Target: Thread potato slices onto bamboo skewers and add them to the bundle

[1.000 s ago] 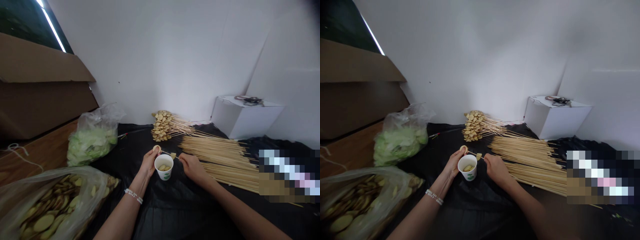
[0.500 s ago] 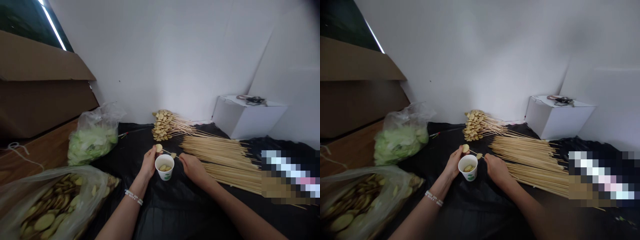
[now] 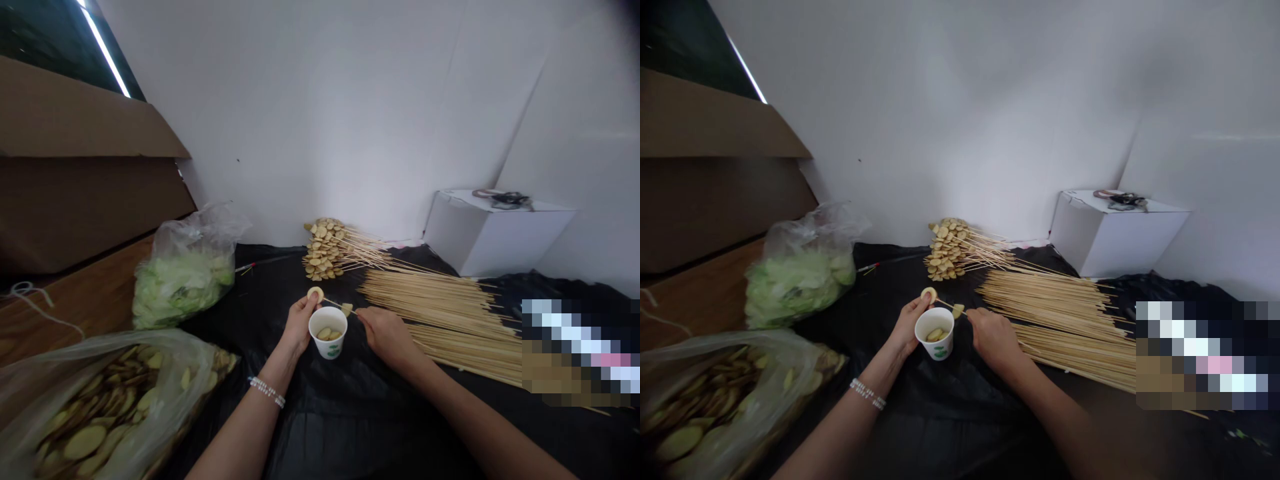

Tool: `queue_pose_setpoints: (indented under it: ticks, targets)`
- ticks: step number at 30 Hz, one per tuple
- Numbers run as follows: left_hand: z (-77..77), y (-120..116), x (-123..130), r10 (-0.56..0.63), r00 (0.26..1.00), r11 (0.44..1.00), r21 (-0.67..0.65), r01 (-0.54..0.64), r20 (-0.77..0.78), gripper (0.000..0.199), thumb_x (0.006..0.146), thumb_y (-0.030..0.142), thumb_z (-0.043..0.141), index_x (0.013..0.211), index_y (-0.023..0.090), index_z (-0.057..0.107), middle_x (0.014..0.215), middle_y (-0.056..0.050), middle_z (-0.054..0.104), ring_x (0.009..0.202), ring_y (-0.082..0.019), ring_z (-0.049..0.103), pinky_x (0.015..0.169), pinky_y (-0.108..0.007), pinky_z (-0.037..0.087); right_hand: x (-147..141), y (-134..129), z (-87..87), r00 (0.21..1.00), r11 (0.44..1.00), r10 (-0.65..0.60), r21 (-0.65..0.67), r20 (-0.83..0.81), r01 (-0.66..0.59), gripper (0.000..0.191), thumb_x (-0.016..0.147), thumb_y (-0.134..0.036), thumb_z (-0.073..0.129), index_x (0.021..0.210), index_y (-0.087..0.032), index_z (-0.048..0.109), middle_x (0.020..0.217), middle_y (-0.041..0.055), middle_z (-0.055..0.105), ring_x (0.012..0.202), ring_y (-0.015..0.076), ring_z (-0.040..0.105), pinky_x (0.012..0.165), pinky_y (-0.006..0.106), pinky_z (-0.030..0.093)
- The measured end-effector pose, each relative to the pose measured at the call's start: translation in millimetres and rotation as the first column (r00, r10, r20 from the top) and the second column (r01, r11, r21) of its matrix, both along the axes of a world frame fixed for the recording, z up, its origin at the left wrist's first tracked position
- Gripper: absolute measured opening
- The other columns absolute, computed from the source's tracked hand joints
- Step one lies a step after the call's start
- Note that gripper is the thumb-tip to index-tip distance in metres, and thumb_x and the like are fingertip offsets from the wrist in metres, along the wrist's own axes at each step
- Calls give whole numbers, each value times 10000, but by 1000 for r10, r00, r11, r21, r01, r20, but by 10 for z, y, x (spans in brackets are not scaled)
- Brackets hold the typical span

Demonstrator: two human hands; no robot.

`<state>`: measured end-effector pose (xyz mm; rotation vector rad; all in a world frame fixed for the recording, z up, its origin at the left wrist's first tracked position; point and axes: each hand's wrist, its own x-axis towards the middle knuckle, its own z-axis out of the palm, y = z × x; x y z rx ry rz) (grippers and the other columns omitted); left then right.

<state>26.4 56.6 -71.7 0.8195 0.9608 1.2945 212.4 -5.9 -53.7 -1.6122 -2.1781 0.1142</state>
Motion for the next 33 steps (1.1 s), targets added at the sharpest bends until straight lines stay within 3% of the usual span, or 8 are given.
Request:
queue_pose_setpoints:
  ticks: [3,8,14,19,24,33]
  targets:
    - [0,-6,-4,3,1000,1000,3,-3,-16,406,551,465,786,692,109,651,531,10,582,453,-77,489,473,-205,365,-17,-1,-6,1000,1000,0,-13,-15,-1,274,916,-185,376,897,-191,649,855,69,689,817,171,620,708,243,379]
    - [5,-11,8,-3,999,1000,-18,2,-39,400,536,439,804,701,103,663,540,-13,613,461,-92,519,470,-207,380,-7,67,-38,969,994,39,-88,-244,-62,256,885,-168,422,822,-191,669,809,38,706,762,155,624,689,228,393]
    - [4,26,4,-15,1000,999,-28,15,-12,399,525,425,815,698,97,667,552,-29,631,463,-95,533,471,-208,399,-30,58,-37,996,1000,1,4,-87,-1,249,893,-168,405,836,-180,647,836,74,689,812,166,614,712,237,368]
    - [6,39,-2,-40,998,999,-31,39,-38,404,510,424,820,679,93,661,570,-45,645,478,-115,556,482,-227,417,-30,111,-71,990,997,22,-64,-138,-31,254,887,-176,435,745,-187,645,735,29,686,695,132,606,628,212,355]
    - [-3,41,4,-22,999,999,-26,21,-40,380,517,407,819,678,101,661,601,-39,651,498,-112,560,502,-229,424,-17,132,-117,991,999,-1,-32,-133,-3,241,885,-160,421,793,-178,643,811,69,687,768,156,606,667,230,348]
    - [0,25,17,-44,999,999,-25,44,-21,372,509,393,823,665,98,659,611,-50,652,504,-114,558,518,-238,428,-44,127,-158,982,999,9,-30,-191,-15,259,876,-163,440,736,-177,657,730,42,686,685,142,594,633,228,339]
